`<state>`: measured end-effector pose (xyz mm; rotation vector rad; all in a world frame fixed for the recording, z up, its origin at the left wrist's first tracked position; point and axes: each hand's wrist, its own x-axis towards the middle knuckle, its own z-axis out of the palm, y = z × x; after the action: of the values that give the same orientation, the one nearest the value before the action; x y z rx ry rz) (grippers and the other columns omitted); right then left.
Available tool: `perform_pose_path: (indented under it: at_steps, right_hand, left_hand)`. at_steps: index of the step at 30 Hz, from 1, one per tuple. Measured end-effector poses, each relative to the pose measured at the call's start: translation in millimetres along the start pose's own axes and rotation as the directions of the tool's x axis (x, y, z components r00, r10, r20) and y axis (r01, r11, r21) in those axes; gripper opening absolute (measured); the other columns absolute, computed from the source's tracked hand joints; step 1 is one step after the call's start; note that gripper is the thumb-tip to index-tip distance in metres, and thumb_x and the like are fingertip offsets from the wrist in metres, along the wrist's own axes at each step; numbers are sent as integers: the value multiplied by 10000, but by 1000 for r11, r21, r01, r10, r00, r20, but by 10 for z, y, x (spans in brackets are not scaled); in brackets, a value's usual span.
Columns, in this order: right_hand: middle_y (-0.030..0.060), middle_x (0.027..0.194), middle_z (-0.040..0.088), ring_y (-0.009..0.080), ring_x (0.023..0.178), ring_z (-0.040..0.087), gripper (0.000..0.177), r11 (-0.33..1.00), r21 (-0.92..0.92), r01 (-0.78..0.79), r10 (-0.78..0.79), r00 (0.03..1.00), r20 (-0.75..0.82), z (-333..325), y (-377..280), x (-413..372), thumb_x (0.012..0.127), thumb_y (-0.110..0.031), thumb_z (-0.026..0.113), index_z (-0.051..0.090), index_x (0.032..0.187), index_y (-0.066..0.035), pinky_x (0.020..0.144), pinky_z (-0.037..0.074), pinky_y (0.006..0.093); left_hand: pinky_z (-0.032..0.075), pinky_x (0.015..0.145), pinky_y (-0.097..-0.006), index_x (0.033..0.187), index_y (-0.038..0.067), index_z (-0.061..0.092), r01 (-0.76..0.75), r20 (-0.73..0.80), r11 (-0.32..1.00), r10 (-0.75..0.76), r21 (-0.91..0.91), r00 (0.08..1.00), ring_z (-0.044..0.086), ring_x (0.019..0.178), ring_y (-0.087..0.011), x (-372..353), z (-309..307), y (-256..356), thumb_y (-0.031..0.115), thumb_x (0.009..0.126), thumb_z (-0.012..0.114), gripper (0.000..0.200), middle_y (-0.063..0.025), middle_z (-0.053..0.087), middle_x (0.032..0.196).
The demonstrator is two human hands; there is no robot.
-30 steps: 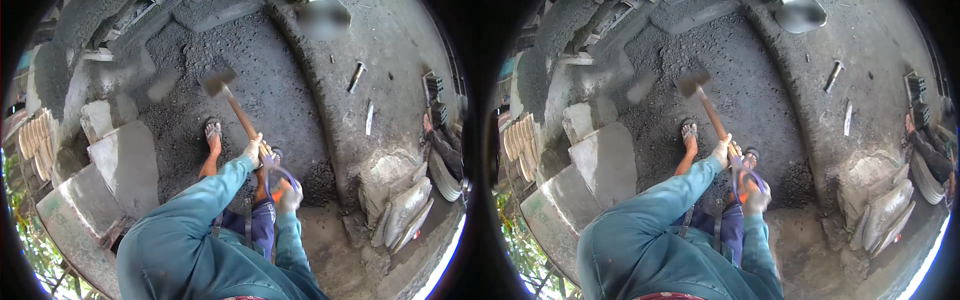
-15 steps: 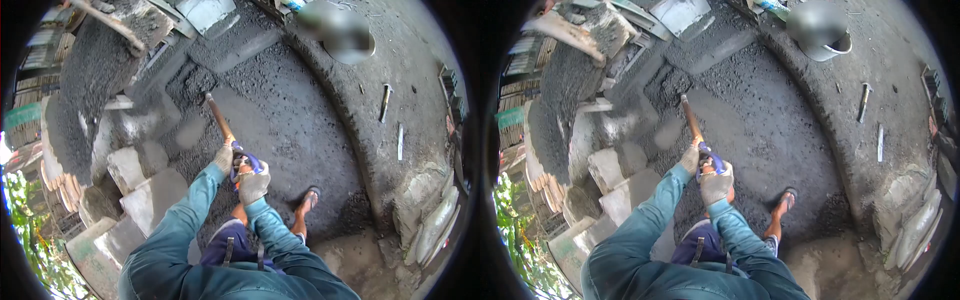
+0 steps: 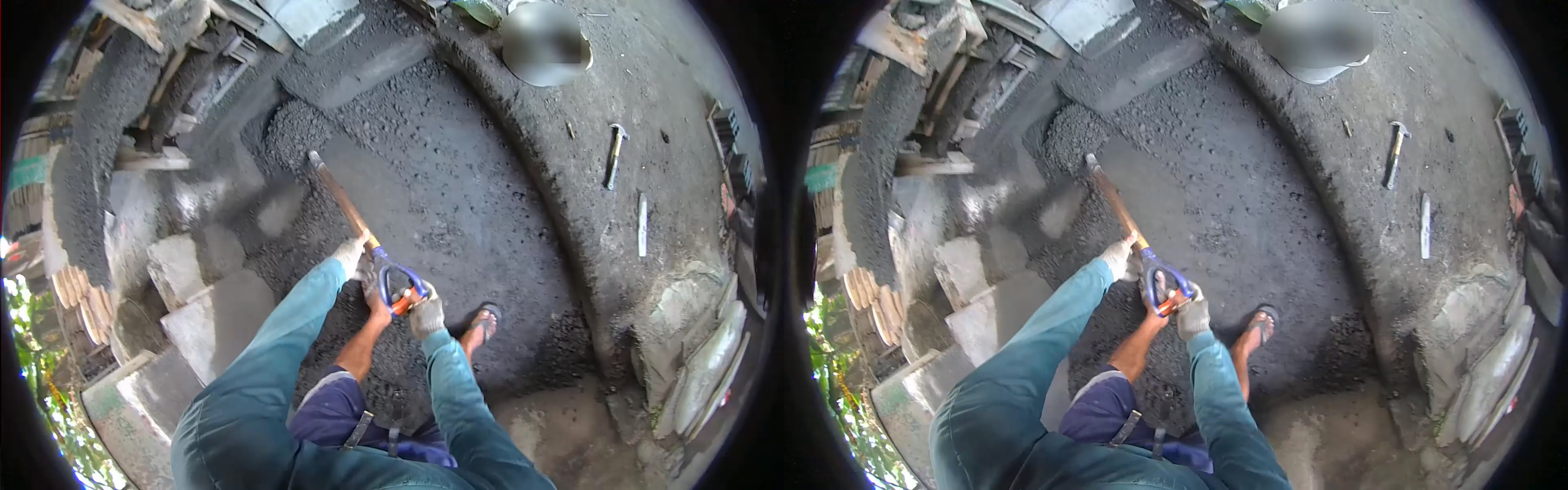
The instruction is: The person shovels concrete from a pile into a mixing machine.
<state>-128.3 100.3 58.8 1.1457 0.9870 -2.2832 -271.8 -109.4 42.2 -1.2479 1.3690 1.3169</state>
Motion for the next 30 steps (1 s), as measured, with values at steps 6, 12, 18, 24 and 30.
perform_pose_path:
  at_steps: [6,12,18,24,30]
  right_hand:
    - [69,840,636,201,696,653,370,993,39,107,-90,947,-309,-582,-594,-1740,797,-21,722,580,1138,-5,617,548,327]
    - [30,693,551,162,510,517,117,978,-178,112,-210,556,-804,-1503,-762,-3237,815,-33,675,615,915,-43,422,449,354]
    - [8,730,581,129,642,563,117,911,-411,38,-375,488,-788,-2589,-1079,-4730,841,-193,660,627,873,-85,517,471,306]
    - [31,715,595,150,621,577,82,911,-395,119,-371,654,-659,-2836,-1597,-4645,844,-143,640,630,853,-62,520,481,310]
    - [69,639,577,193,493,555,111,882,-321,345,-454,804,-385,-2796,-1964,-4076,857,-101,526,574,766,-60,435,458,333]
  left_hand:
    - [521,528,-489,916,101,479,67,86,667,-3,-742,996,574,588,-272,506,724,-345,324,923,677,298,-104,548,736]
    - [482,516,-484,868,176,507,225,254,788,-91,-573,963,522,572,-257,-275,1944,-1769,122,901,554,78,-30,520,719]
    - [485,556,-539,941,124,456,370,378,754,-174,-544,909,527,566,-309,-1816,2708,-2776,125,855,657,218,-105,472,752]
    - [462,617,-543,866,75,490,298,412,559,88,-774,907,509,607,-323,-3896,2353,-1768,188,854,631,181,-115,454,677]
    - [478,774,-541,761,87,535,-133,391,612,642,-780,659,573,732,-350,-3905,1837,-1103,221,857,658,205,-112,534,767]
